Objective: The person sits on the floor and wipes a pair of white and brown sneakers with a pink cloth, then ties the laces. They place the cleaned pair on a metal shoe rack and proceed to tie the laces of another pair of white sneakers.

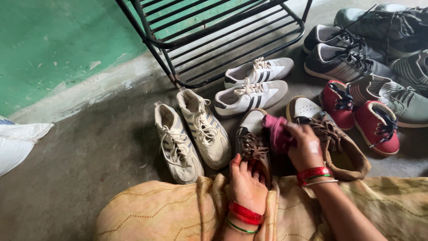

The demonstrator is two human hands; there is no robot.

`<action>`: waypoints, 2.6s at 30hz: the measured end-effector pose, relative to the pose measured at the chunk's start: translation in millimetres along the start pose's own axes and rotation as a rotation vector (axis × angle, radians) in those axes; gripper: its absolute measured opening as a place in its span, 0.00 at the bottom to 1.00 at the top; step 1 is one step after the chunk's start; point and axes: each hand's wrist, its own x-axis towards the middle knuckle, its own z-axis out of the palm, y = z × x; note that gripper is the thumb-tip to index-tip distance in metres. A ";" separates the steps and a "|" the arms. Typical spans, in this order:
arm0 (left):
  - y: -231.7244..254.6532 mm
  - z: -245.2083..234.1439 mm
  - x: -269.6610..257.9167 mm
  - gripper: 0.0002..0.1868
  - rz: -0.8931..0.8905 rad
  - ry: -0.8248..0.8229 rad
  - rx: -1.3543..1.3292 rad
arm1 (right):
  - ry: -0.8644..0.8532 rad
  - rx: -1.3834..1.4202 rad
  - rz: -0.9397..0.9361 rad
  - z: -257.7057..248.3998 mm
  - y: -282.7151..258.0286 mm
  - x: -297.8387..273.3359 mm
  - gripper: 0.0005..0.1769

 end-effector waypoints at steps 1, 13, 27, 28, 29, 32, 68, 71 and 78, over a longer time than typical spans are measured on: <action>-2.6 1.1 0.5 0.41 0.003 0.006 -0.017 | 0.037 0.064 0.017 -2.9 -2.4 4.4 0.37; -23.9 10.2 33.9 0.44 0.136 -0.352 0.032 | 0.309 -0.070 -0.151 -29.2 -12.3 36.5 0.33; -23.4 11.5 25.8 0.44 0.147 -0.351 -0.012 | 0.030 -0.389 -0.453 -37.3 -18.3 86.7 0.22; -21.4 12.5 24.9 0.47 0.136 -0.416 0.023 | 0.061 -0.441 -0.371 -37.3 -14.1 88.2 0.24; -18.3 12.9 22.7 0.50 0.122 -0.479 0.058 | 0.033 -0.406 -0.363 -35.2 -11.6 85.3 0.24; -7.9 19.7 19.2 0.50 0.030 -0.391 0.054 | -0.013 -0.312 -0.273 -24.6 -14.9 58.9 0.28; 14.8 18.8 3.0 0.41 0.025 -0.415 -0.154 | -0.338 0.161 -0.299 -41.8 -37.7 -24.7 0.26; 15.4 23.0 6.1 0.41 0.073 -0.345 -0.144 | -0.220 0.008 -0.330 -36.8 -33.1 -17.8 0.25; 5.5 13.6 8.2 0.40 0.053 -0.423 -0.097 | -0.009 -0.063 -0.090 -17.5 5.0 8.4 0.30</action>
